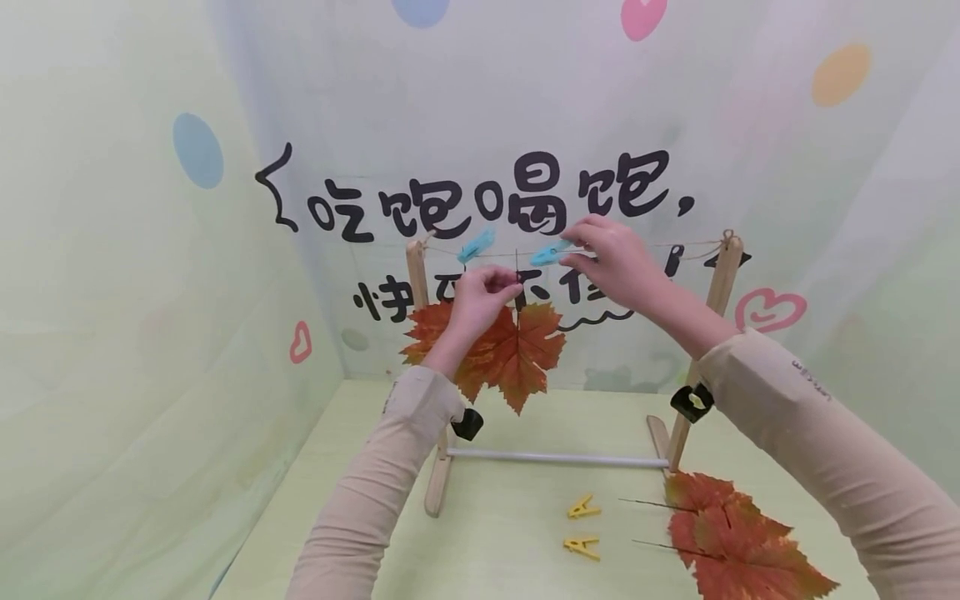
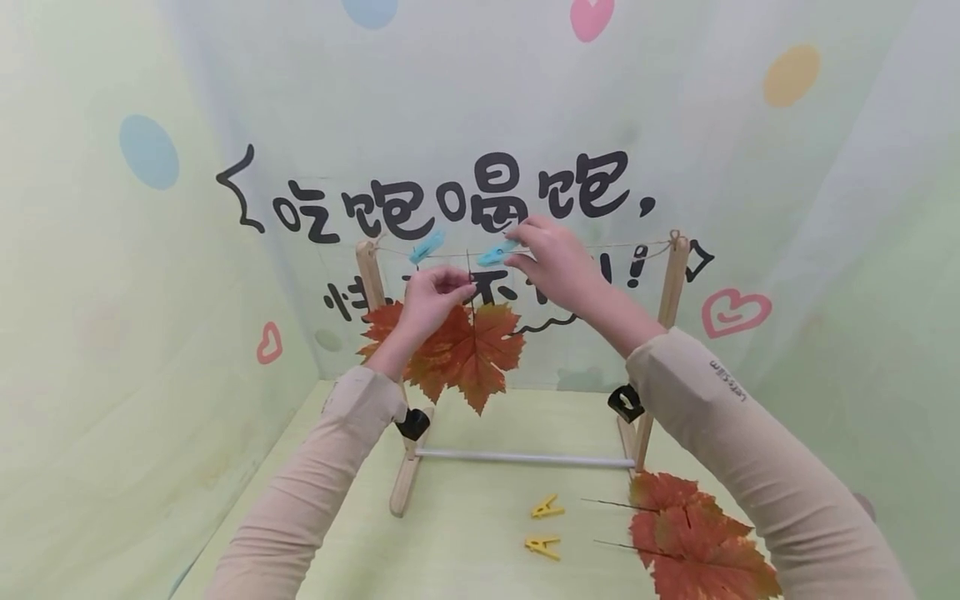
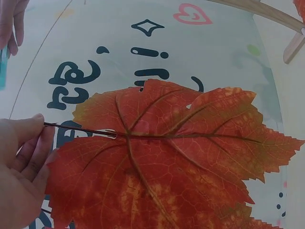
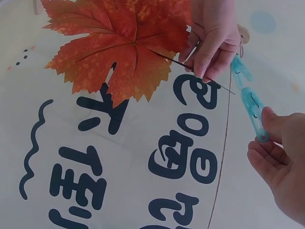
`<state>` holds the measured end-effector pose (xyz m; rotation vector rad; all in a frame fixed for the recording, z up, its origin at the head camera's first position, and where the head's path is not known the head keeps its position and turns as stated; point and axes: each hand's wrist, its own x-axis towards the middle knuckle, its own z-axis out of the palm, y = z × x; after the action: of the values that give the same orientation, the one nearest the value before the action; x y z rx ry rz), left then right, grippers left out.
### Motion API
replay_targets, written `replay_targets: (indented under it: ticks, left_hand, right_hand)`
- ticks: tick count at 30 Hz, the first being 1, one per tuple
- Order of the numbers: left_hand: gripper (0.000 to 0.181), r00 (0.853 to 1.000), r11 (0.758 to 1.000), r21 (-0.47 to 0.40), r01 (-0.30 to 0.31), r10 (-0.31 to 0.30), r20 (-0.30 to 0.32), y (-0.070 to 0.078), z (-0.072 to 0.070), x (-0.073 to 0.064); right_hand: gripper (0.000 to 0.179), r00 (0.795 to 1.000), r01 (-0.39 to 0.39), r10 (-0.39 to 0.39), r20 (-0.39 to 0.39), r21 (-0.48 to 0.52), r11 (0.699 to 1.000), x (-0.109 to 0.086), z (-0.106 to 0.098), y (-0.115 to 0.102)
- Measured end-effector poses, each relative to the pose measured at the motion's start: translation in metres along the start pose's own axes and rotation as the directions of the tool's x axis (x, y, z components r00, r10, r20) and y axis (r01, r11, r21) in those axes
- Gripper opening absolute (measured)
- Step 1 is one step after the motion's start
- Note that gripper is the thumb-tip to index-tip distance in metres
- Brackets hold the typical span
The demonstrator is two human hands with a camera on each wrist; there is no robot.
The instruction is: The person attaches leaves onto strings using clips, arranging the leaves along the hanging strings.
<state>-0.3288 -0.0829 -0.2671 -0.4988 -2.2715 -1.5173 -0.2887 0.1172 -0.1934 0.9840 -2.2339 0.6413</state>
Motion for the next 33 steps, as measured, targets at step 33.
replay_targets:
  ticks: [33]
  left_hand:
    - [0.013, 0.999, 0.999, -0.018, -0.029, 0.029, -0.026, -0.004, 0.007, 0.006]
  right_hand:
    - [0.019, 0.998, -0.063, 0.060, -0.028, -0.104, 0.993, 0.022, 0.014, 0.008]
